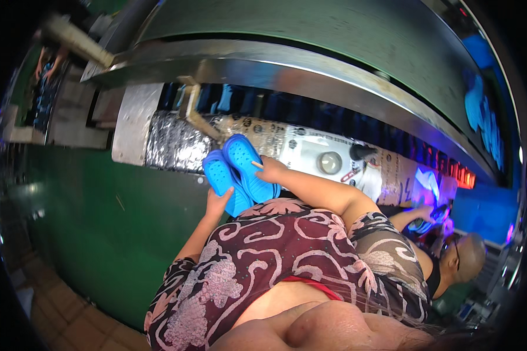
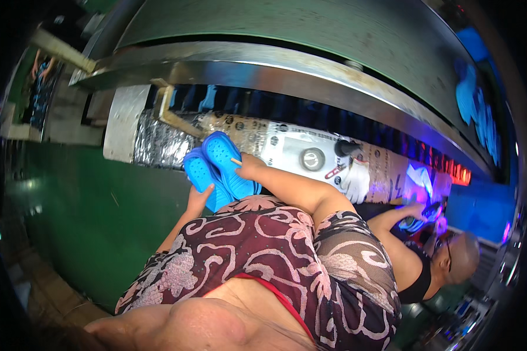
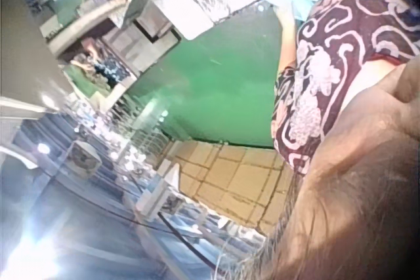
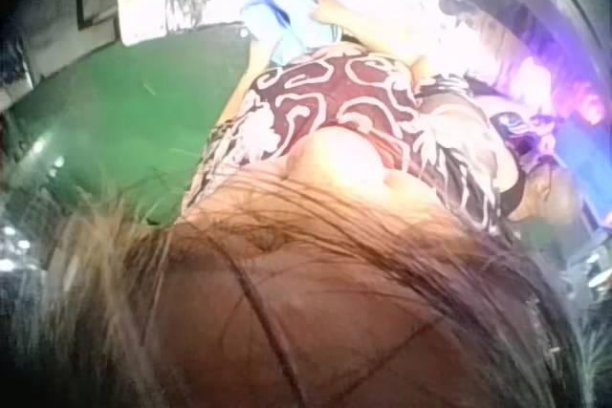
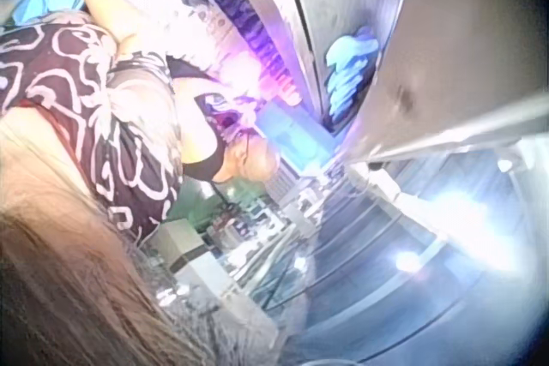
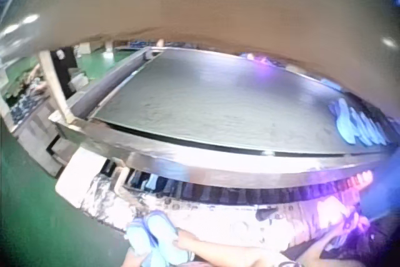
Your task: The person applies adhesive to shoe soles using a brush and places the soles onto the conveyor above.
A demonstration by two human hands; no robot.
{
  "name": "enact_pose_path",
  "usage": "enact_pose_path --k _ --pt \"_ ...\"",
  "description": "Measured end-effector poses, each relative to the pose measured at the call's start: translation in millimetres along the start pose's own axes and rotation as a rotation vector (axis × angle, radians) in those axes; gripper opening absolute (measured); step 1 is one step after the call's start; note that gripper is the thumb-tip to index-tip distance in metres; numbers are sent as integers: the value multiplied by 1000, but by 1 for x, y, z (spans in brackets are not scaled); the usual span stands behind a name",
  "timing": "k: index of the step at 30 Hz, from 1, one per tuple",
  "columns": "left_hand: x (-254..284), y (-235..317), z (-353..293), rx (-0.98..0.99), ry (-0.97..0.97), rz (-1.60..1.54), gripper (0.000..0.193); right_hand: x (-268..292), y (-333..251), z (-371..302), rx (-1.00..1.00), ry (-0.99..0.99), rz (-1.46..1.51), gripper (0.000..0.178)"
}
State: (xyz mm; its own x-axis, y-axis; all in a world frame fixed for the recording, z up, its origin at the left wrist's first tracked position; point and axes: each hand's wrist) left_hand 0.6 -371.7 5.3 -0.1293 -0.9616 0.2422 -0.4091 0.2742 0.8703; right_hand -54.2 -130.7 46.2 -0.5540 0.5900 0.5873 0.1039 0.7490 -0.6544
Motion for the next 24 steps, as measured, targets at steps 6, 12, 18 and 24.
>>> enact_pose_path --k 6,12,18,24 --pt "-26 33 112 -131 299 453 72 25 53 -17 -119 108 54 74" --pt "-66 109 62 -642 398 811 62 46 165 -78 444 912 -160 31" --pt "-94 94 70 -406 54 1009 53 76 156 -212 4 1114 899 47" --pt "-76 118 69 39 -285 882 52 50 162 -226 9 1030 1131 49"
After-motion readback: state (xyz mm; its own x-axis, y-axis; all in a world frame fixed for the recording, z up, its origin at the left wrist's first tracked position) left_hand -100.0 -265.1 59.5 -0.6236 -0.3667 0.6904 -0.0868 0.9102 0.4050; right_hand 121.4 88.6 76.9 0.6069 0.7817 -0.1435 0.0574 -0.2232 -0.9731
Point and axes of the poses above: each hand's wrist, its own z-axis towards the middle knuckle, its own x-axis out of the back of the hand, y = z × x, and after that the axes turned 9 degrees about x, right-handed
